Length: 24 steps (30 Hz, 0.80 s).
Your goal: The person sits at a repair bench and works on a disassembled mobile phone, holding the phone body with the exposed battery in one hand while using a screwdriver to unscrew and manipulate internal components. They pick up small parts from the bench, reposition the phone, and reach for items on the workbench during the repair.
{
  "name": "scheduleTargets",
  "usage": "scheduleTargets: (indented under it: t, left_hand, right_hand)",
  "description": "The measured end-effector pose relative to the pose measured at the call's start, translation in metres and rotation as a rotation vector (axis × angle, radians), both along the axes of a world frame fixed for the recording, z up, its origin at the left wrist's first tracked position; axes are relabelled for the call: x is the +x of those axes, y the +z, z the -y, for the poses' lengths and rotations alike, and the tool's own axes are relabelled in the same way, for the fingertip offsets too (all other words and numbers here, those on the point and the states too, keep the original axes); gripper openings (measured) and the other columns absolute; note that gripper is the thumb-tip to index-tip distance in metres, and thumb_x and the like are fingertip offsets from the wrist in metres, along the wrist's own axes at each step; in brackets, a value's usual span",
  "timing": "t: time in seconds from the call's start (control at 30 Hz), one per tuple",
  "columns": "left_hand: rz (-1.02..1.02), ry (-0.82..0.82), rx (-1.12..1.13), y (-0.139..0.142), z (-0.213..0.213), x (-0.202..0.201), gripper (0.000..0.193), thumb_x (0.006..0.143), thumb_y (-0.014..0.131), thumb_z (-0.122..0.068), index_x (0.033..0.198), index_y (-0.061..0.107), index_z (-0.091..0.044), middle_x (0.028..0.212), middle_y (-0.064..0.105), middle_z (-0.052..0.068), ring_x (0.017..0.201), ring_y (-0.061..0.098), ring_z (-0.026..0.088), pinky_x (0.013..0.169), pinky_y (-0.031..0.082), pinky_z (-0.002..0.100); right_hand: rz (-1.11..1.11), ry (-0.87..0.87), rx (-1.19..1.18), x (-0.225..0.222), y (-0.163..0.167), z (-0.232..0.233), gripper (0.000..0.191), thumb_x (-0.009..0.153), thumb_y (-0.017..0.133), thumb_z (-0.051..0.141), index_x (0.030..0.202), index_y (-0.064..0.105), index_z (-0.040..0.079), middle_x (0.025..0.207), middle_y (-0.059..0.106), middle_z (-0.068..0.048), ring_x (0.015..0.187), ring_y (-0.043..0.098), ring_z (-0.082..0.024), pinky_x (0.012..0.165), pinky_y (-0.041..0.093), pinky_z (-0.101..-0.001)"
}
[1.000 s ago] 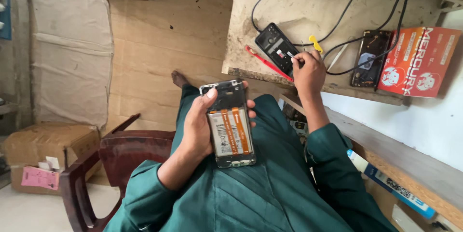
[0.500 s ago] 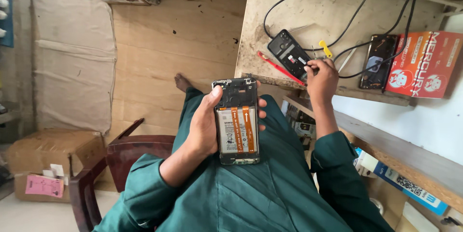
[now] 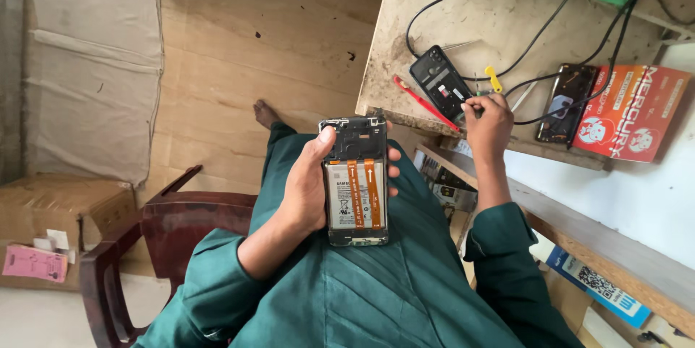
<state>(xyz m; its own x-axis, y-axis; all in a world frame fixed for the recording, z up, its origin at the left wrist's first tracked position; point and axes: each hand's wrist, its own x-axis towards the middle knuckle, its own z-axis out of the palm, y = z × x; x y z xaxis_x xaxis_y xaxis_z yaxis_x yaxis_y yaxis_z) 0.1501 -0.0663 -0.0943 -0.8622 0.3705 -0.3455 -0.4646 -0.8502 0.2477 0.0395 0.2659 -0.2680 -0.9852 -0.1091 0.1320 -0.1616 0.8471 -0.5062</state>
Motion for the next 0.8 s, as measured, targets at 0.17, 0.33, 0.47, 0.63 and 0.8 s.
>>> scheduleTargets:
  t: [0.17, 0.33, 0.47, 0.63, 0.8]
  left_hand:
    - [-0.001, 0.011, -0.005, -0.001, -0.005, 0.003, 0.079, 0.103, 0.046, -0.058, 0.152, 0.045, 0.004, 0.128, 0.065, 0.023, 0.113, 0.067, 0.032, 0.099, 0.056, 0.053]
    - [-0.004, 0.019, 0.01, 0.0, -0.011, 0.004, 0.079, 0.102, 0.047, -0.058, 0.152, 0.046, 0.004, 0.129, 0.065, 0.023, 0.115, 0.067, 0.032, 0.1, 0.056, 0.053]
    - [-0.019, 0.025, -0.026, 0.001, -0.015, 0.003, 0.079, 0.104, 0.047, -0.058, 0.151, 0.046, 0.005, 0.129, 0.065, 0.024, 0.113, 0.067, 0.033, 0.098, 0.057, 0.053]
    - [-0.002, 0.014, -0.008, 0.003, -0.018, 0.001, 0.077, 0.103, 0.046, -0.056, 0.152, 0.047, 0.004, 0.129, 0.065, 0.023, 0.113, 0.068, 0.032, 0.098, 0.057, 0.052]
    - [-0.003, 0.013, -0.016, 0.002, -0.019, -0.001, 0.076, 0.103, 0.047, -0.056, 0.151, 0.047, 0.003, 0.128, 0.065, 0.024, 0.113, 0.068, 0.034, 0.098, 0.057, 0.053]
  right_hand:
    - [0.026, -0.011, -0.068, 0.002, 0.006, -0.003, 0.017, 0.083, 0.087, 0.003, 0.096, 0.076, 0.005, 0.091, 0.066, -0.008, 0.07, 0.06, -0.022, 0.066, 0.049, -0.0353]
    - [0.059, -0.033, -0.026, 0.003, 0.006, -0.01, 0.023, 0.081, 0.087, 0.004, 0.102, 0.078, 0.006, 0.09, 0.066, -0.007, 0.07, 0.059, -0.022, 0.066, 0.048, -0.0352]
    - [-0.021, 0.041, 0.014, 0.004, 0.004, -0.011, 0.026, 0.081, 0.088, 0.006, 0.105, 0.078, 0.007, 0.092, 0.066, -0.007, 0.081, 0.065, -0.024, 0.074, 0.052, -0.0368]
    - [0.044, 0.006, 0.028, 0.001, 0.004, -0.011, 0.022, 0.079, 0.089, 0.006, 0.097, 0.077, 0.006, 0.088, 0.065, -0.007, 0.079, 0.066, -0.024, 0.073, 0.052, -0.0377]
    - [0.1, 0.009, -0.045, -0.007, 0.002, -0.019, 0.019, 0.079, 0.09, 0.005, 0.089, 0.073, 0.004, 0.085, 0.068, -0.006, 0.074, 0.065, -0.02, 0.069, 0.052, -0.0337]
